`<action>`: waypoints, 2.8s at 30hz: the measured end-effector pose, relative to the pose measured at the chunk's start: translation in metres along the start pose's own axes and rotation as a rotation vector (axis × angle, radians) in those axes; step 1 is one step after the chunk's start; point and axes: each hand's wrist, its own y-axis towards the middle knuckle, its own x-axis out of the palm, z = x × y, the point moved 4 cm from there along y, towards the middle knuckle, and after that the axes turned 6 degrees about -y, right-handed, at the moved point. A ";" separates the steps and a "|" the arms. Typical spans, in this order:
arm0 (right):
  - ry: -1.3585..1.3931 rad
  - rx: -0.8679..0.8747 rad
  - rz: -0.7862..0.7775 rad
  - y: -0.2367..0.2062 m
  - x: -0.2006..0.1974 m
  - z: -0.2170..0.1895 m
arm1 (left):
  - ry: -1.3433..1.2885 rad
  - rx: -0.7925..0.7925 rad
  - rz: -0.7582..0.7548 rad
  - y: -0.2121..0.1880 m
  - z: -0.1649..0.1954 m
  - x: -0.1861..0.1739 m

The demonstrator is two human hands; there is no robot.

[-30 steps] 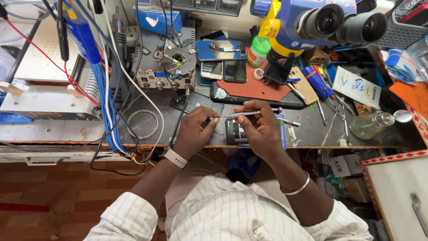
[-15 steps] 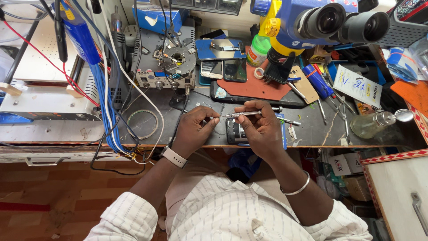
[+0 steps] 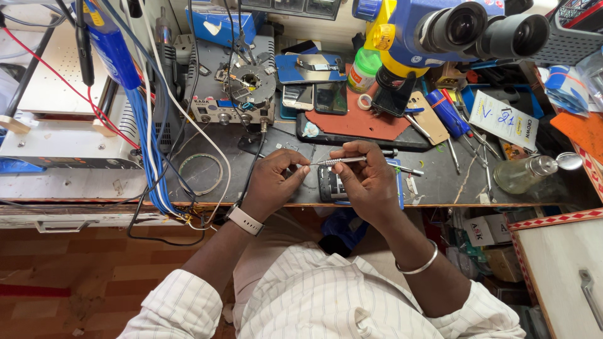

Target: The person sits at a cluttered repair workbench and repairs a disassembled smartphone. They use a screwdriver to unscrew and re-tighten screws on the phone's rear housing, reposition the phone repeatedly, and handle small components while working over a blue mat.

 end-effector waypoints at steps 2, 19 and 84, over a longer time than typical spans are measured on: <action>-0.022 0.017 0.010 -0.001 -0.002 0.001 | 0.019 0.074 0.001 0.000 0.003 0.001; -0.421 -0.152 -0.020 -0.024 -0.048 -0.028 | 0.538 0.341 -0.295 -0.011 0.007 0.031; -0.892 -0.115 -0.308 0.000 -0.007 -0.036 | 0.446 0.254 -0.265 -0.006 0.034 0.027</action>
